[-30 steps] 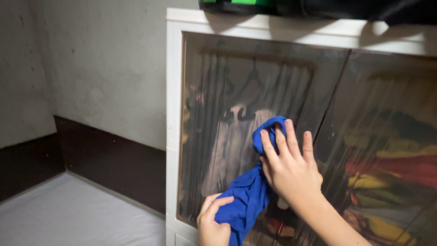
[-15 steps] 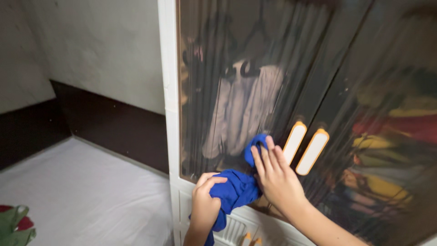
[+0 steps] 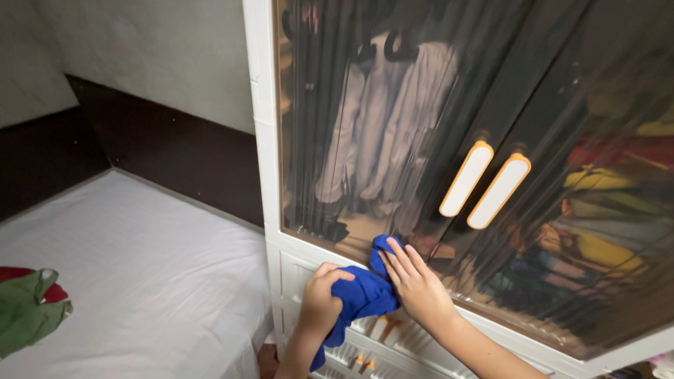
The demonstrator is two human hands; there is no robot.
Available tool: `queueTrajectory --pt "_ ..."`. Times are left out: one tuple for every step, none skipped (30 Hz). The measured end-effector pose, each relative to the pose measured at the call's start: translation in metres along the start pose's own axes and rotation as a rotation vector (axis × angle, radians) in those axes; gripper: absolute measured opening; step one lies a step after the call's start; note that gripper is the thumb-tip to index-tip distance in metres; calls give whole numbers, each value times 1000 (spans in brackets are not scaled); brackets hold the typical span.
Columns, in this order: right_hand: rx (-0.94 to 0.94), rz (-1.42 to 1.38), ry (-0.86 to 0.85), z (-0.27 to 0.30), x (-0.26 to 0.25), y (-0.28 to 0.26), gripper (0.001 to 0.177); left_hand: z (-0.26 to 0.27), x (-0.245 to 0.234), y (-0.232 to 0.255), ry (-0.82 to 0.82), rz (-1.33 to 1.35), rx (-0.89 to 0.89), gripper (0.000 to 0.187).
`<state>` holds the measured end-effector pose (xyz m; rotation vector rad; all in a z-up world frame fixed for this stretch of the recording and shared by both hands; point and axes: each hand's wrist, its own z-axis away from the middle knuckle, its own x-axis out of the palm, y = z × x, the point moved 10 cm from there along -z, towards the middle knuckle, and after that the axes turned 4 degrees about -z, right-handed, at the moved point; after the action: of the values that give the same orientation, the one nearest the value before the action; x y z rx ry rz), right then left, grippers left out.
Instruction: The person wipes the exterior surfaces of a white plastic storage cabinet using a blue cloth. They clean the solid doors, the transparent upper doors, and the side edges of the cabinet in a continuous wiping motion.
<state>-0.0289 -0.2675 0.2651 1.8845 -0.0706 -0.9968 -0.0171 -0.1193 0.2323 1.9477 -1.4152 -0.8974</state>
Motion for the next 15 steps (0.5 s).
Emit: queueTrajectory --pt "-13 -2 -17 1 4 -5 76 3 2 -4 -6 -5 -3 47" --pt "-17 -38 -20 2 7 -7 75 5 4 -8 -12 -10 -6 47" --pt "-21 -75 -22 3 9 -9 75 8 5 -13 -19 -17 -15 47" --pt "-24 -112 -25 4 11 -11 75 11 7 -18 -27 -23 -25 47" --pt "-20 -131 -15 5 12 -10 73 14 8 -22 -32 -30 -34 47" --pt "-16 -150 -6 5 13 -9 72 16 7 -25 -24 -32 -35 47" --pt "-11 -168 5 4 14 -8 71 17 7 -28 -14 -35 -33 47" --pt "-10 -186 24 2 13 -9 73 19 6 -30 -4 -38 -31 47" --pt "-7 -203 45 0 12 -9 74 20 5 -33 -2 -48 -43 48" --pt "-4 -219 65 -2 10 -8 75 21 4 -36 -1 -58 -55 48" --pt "-15 -231 38 -8 14 -11 77 21 2 -38 0 -68 -64 48" --pt "-27 -242 10 -16 17 -16 79 23 -1 -39 12 -76 -77 47" --pt "-34 -250 -12 -27 20 -18 82 22 -5 -40 25 -85 -83 47" --pt "-45 -238 14 -36 17 -20 81 19 -11 -41 39 -94 -89 46" --pt "-57 -226 39 -43 14 -24 81 18 -16 -42 43 -94 -95 47"
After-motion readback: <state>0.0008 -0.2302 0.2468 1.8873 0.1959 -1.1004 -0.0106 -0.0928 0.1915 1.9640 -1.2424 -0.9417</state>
